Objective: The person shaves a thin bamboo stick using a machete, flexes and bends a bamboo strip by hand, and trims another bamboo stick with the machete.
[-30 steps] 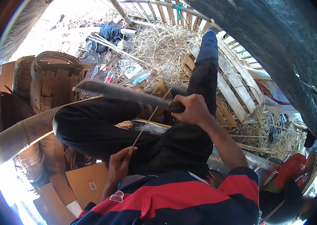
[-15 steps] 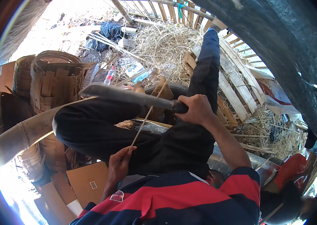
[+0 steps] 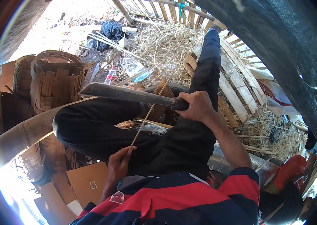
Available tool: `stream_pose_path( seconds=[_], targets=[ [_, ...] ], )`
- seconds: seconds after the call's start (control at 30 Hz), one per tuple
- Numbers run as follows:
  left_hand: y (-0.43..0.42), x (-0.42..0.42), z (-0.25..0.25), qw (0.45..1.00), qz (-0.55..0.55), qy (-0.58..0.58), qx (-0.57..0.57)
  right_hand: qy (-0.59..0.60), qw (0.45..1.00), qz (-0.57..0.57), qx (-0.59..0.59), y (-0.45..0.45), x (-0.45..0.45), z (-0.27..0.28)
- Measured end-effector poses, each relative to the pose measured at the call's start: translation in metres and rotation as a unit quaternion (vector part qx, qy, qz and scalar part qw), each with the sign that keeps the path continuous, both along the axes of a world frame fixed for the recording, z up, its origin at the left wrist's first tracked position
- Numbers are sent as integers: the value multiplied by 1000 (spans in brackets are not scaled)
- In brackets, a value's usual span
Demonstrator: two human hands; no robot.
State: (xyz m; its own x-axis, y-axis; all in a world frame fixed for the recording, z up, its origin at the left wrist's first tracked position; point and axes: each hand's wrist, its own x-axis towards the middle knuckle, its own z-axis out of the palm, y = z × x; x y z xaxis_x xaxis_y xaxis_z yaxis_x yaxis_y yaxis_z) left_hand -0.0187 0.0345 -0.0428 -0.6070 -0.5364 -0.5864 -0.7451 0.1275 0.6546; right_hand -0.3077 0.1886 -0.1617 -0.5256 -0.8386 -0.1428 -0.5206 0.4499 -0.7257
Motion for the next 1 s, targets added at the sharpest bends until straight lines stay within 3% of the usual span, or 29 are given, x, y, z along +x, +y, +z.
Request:
stream_pose_path(
  seconds=[0.07, 0.23, 0.27, 0.5, 0.7, 0.77, 0.83, 1.0],
  targets=[
    [0, 1, 3, 1000, 9, -12, 8, 12, 1000, 21, 12, -3, -4, -4],
    [-1, 0, 12, 998, 32, -38, 38, 46, 980, -190, 47, 8, -42, -38],
    [-1, 0, 14, 997, 26, -53, 52, 6, 977, -209, 37, 14, -46, -46],
    [-9, -9, 6, 991, 54, -27, 124, -68, 969, -234, -31, 23, -29, -10],
    [-11, -7, 3, 982, 77, -11, 174, -130, 976, -150, -92, 10, 4, 5],
    [-11, -7, 3, 975, 97, -12, 197, -57, 981, -151, -102, 1, 16, 18],
    [-11, -6, 1, 974, 97, -5, 203, -159, 978, -54, -125, -2, 22, 10],
    [-11, -14, 6, 970, 101, 9, 221, -26, 993, 62, -100, -14, 45, 17]
  ],
)
